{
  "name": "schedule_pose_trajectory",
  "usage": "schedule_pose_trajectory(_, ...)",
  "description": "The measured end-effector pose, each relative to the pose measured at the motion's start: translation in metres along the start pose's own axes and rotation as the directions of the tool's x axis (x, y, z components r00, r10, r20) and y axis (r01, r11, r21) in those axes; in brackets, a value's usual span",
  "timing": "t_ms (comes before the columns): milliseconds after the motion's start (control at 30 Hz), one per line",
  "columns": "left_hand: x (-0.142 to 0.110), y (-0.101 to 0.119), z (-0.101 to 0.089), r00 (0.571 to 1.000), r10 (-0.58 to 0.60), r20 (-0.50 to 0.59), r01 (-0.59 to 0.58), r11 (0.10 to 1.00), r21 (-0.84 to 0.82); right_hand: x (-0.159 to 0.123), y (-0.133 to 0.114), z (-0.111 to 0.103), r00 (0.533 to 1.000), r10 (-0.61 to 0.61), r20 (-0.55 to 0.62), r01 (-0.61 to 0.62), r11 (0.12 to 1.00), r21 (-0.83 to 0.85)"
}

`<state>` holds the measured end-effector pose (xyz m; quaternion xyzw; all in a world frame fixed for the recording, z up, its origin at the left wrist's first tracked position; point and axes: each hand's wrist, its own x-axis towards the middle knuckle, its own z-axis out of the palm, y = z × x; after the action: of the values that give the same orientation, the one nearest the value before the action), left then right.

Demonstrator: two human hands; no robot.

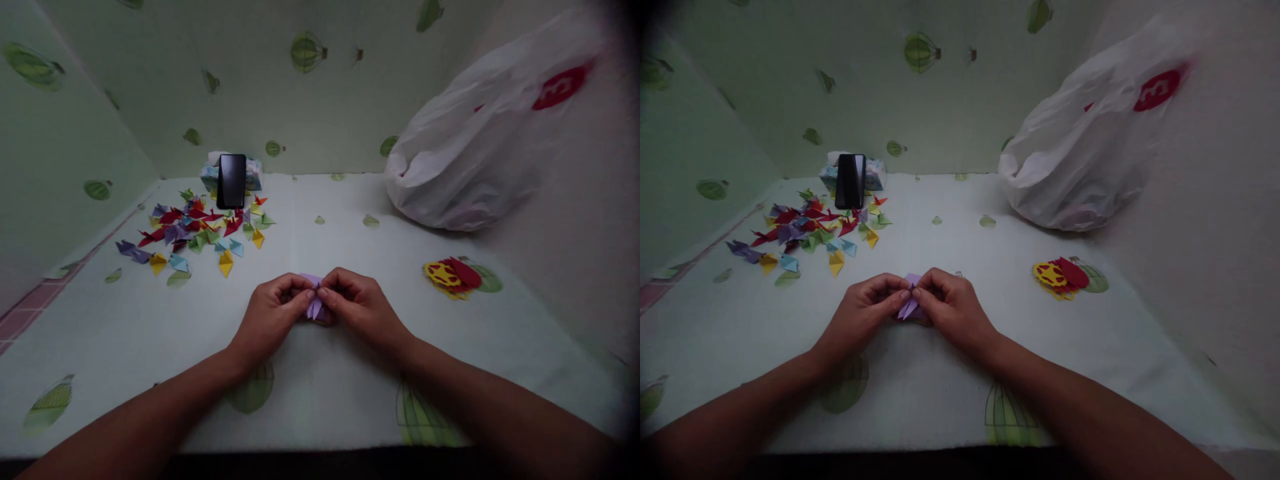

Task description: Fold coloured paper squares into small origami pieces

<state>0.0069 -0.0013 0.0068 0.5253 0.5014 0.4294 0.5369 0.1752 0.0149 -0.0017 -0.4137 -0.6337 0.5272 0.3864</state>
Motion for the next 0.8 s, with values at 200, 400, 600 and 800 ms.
schedule_pose_trajectory(200,0.0001,0.0012,-0.0009,1.0,0.012,0.018,-0.013,1.0,0.029,0.0,0.0002,0.0,1.0,-0.014,0.014,0.015,1.0,-0.022)
schedule_pose_trajectory(400,0.0007,0.0,-0.0007,1.0,0.024,0.013,-0.025,0.996,0.091,0.0002,0.0007,-0.0002,0.999,-0.053,-0.01,0.052,0.996,-0.07)
schedule_pose_trajectory(600,-0.001,0.0018,0.0006,0.999,0.009,0.032,-0.014,0.99,0.142,-0.0002,0.0016,0.0002,0.997,-0.069,-0.022,0.066,0.993,-0.096)
schedule_pose_trajectory(800,-0.0014,0.0021,-0.0007,0.998,0.031,0.055,-0.039,0.987,0.154,-0.0009,0.0012,-0.0002,0.998,-0.065,-0.027,0.062,0.992,-0.108)
